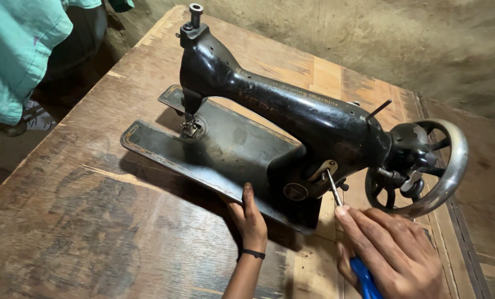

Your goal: The person works on a black sewing machine set on a wooden table. They use a blue-handled screwdriver to loosen and tighten a screw at the handwheel hub, turn the handwheel by hand, reposition the machine, and fit a small metal part onto the side of the machine body.

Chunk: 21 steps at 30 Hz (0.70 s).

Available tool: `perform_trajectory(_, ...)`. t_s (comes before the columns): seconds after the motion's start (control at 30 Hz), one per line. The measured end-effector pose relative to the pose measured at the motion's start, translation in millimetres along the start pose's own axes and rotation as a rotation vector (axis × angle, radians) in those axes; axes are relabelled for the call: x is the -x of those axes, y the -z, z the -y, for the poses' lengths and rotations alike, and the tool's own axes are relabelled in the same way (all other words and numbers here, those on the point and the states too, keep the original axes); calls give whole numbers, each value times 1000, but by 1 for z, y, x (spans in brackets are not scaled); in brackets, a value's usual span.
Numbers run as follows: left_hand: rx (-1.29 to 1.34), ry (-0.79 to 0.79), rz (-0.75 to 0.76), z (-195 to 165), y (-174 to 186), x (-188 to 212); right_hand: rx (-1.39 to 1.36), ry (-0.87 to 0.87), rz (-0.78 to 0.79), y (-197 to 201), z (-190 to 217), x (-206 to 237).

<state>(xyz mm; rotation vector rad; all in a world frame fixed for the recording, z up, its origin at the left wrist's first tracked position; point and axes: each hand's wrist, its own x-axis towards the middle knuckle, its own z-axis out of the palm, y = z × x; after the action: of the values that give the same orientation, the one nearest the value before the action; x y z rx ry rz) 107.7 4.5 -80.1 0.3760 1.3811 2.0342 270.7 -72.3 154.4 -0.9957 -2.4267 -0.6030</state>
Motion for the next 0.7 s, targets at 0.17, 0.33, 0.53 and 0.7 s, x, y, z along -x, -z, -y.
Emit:
perform_trajectory(0.17, 11, 82, 30, 1, 1, -1, 78, 3, 53, 5, 7, -6)
perform_trajectory(0.33, 78, 55, 62, 8, 4, -1, 117, 2, 151, -15, 7, 19)
perform_trajectory(0.53, 82, 56, 45, 17, -3, -5, -135, -343, 723, -58, -3, 56)
perform_trajectory(0.7, -13, 30, 31, 9, 4, 0, -25, -200, 217, -23, -1, 58)
